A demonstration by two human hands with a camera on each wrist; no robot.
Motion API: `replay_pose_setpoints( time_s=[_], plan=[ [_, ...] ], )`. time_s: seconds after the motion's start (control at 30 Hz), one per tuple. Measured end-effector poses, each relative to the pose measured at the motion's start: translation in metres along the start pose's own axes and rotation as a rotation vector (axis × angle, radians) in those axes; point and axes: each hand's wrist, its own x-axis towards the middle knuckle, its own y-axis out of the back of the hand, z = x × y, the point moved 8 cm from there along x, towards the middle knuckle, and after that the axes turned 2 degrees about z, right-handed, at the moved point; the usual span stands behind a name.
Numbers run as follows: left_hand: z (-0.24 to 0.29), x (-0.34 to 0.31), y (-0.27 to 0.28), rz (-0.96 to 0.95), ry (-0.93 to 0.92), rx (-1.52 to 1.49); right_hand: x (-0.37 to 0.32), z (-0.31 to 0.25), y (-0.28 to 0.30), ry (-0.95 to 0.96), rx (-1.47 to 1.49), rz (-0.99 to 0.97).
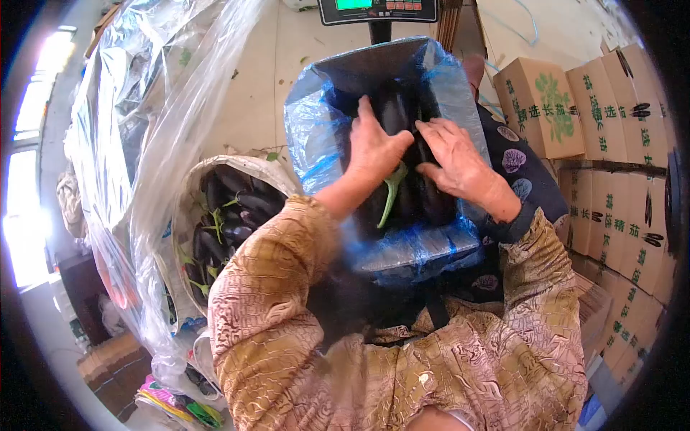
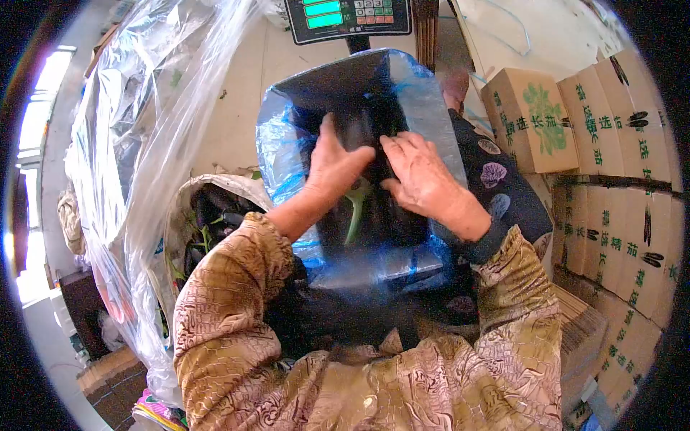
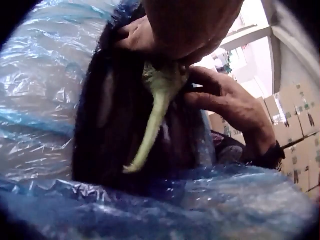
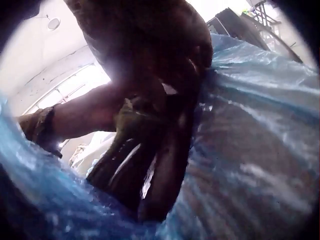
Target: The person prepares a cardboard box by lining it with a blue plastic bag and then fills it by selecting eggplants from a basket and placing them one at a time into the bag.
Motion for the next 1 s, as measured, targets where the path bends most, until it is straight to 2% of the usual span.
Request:
replay_pose_setpoints(
  time_s=[0.03, 0.1, 0.13, 0.23, 0.3, 0.37, 0.43, 0.47, 0.53, 0.57, 0.6, 0.67, 0.73, 0.83, 0.87, 0.93, 1.0],
  plan=[
    [-0.008, 0.002, 0.0, -0.048, 0.055, -0.182, 0.004, 0.002, 0.003, -0.003, 0.001, -0.003],
    [-0.012, -0.004, 0.007, -0.039, 0.129, -0.457, 0.009, -0.002, -0.006, 0.091, -0.171, -0.179],
    [-0.011, -0.007, 0.008, -0.041, 0.131, -0.457, 0.011, 0.004, -0.016, 0.084, -0.212, -0.27],
    [-0.013, -0.012, 0.008, -0.051, 0.161, -0.568, 0.021, 0.007, -0.022, 0.115, -0.342, -0.28],
    [-0.007, -0.011, 0.005, -0.003, -0.04, -0.439, 0.026, 0.008, -0.025, 0.096, -0.375, -0.342],
    [-0.005, -0.014, 0.001, 0.026, -0.071, -0.343, 0.027, 0.013, -0.029, 0.077, -0.405, -0.405],
    [0.005, -0.018, 0.0, 0.116, -0.164, -0.081, 0.028, 0.015, -0.026, 0.114, -0.418, -0.311],
    [0.005, -0.021, -0.005, 0.134, -0.256, -0.067, 0.026, 0.018, -0.028, 0.118, -0.411, -0.309],
    [0.002, -0.027, -0.01, 0.188, -0.315, 0.045, 0.025, 0.014, -0.023, 0.189, -0.406, -0.205],
    [0.003, -0.03, -0.013, 0.235, -0.372, 0.152, 0.025, 0.015, -0.024, 0.19, -0.401, -0.202],
    [0.006, -0.033, -0.013, 0.266, -0.398, 0.102, 0.026, 0.018, -0.027, 0.155, -0.399, -0.254],
    [0.007, -0.035, -0.02, 0.265, -0.375, 0.12, 0.024, 0.023, -0.03, 0.122, -0.401, -0.301],
    [0.011, -0.038, -0.021, 0.254, -0.298, 0.198, 0.022, 0.019, -0.025, 0.177, -0.437, -0.181],
    [0.011, -0.037, -0.02, 0.198, -0.215, 0.324, 0.025, 0.02, -0.028, 0.204, -0.429, -0.168],
    [0.01, -0.036, -0.02, 0.196, -0.212, 0.327, 0.027, 0.02, -0.028, 0.204, -0.424, -0.17],
    [0.019, -0.039, -0.018, 0.284, -0.342, 0.557, 0.028, 0.021, -0.031, 0.184, -0.432, -0.228],
    [0.016, -0.036, -0.015, 0.256, -0.338, 0.493, 0.029, 0.022, -0.025, 0.16, -0.412, -0.272]
  ],
)
